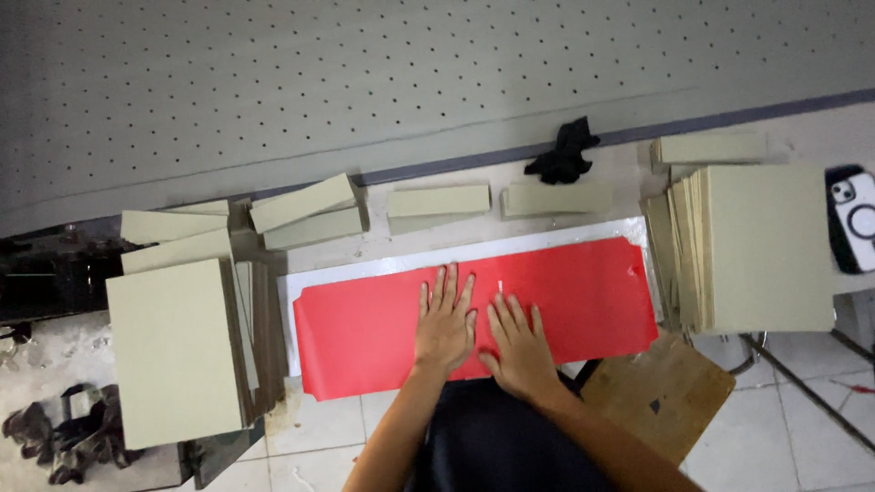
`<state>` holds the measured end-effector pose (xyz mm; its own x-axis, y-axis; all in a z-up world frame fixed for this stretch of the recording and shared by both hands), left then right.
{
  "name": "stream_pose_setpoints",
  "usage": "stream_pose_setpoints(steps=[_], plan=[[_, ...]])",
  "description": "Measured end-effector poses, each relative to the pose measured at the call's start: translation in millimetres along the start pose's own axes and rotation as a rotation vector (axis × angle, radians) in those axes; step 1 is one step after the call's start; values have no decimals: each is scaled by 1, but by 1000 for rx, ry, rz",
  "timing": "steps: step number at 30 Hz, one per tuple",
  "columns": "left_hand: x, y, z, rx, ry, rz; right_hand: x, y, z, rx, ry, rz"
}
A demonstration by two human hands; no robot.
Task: The person assembles hard book covers by hand. They place three pieces of grey cardboard onto a pre-glued white sheet, press them down firmly, then apply a red printed cover sheet over the cardboard and smooth it out.
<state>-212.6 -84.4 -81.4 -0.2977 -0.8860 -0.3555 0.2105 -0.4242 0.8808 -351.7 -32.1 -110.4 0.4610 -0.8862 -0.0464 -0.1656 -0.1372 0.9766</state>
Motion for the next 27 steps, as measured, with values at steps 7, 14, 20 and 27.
stream_pose_setpoints(steps=[7,14,20,27], plan=[[-38,-25,7,118,-208,242,-5,3,17,-2,44,-19],[-137,-38,-174,213,294,298,-38,53,123,123,-360,-119],[-158,-19,-176,185,268,278,-69,21,150,108,-184,-25],[-172,-14,-139,311,39,502,-106,31,154,-143,-60,214]])
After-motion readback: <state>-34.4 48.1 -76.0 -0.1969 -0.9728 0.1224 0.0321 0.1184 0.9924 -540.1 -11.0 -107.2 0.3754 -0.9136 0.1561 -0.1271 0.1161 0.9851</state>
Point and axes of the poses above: each hand's wrist, its own x-axis towards the middle knuckle, its own y-axis out of the back of the hand, z = x × y, the point moved 6 cm from there along x, towards the middle knuckle, and after that the axes turned 2 degrees about x, right-handed, at the moved point
